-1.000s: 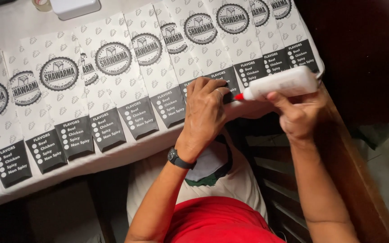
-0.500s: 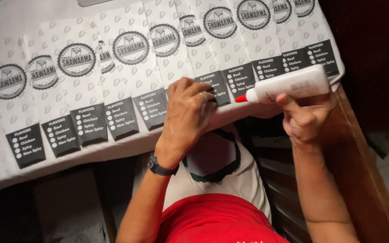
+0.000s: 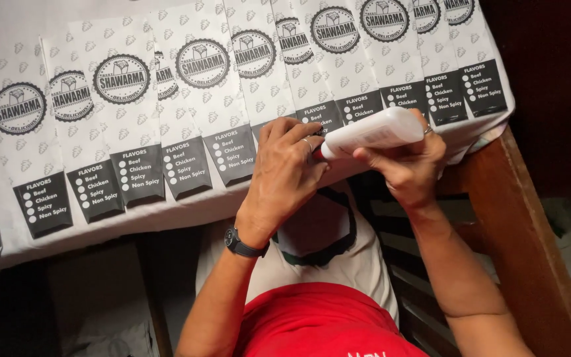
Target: The person assembles printed paper wrappers by applying glue to the edges and folding them into shape. They handle multiple wrappers, aligning and pressing the glued edges to form finished units on a white table.
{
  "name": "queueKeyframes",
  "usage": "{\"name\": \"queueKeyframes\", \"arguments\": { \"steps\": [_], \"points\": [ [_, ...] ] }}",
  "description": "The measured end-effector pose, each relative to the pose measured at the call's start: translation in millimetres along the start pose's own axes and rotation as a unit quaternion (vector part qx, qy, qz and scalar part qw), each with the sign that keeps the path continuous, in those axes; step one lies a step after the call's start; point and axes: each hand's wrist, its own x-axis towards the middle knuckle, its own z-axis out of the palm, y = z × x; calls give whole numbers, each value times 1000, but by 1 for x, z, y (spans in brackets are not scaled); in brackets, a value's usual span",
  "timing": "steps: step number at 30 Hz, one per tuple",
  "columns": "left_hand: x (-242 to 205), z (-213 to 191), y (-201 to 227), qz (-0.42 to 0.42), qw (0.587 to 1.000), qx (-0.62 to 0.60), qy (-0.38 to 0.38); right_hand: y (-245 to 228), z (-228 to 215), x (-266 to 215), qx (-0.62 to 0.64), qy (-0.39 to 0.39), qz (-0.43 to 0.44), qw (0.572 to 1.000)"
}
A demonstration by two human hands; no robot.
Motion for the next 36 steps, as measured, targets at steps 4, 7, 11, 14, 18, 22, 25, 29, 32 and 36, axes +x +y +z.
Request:
{"name": "queueKeyframes", "arguments": {
  "steps": [4,7,11,14,18,22,25,29,32,36],
  "points": [
    [-1,6,-3,2,1000,0,28,11,-24,1,-21,11,-1,1000],
    [0,11,-4,-5,998,-10,55,8,-32,5,-21,48,-24,998],
    [2,21,-1,-25,994,-15,104,7,-33,1,-4,75,-34,997],
    [3,23,0,-35,992,-22,117,14,-32,-4,3,76,-34,997],
    [4,19,5,-35,992,-15,121,19,-12,-5,30,64,-5,998],
    [4,15,9,-25,993,-21,110,16,-7,-6,39,60,1,997],
    [4,17,8,-23,994,-8,111,12,-17,-3,40,79,-5,996],
    [1,16,12,9,993,20,118,-4,-20,4,119,114,-26,986],
    [-1,11,13,14,990,-8,139,-13,-22,8,168,104,-16,980],
    [-12,-22,-2,8,988,53,143,-21,-7,8,169,89,-36,981]
  ]
}}
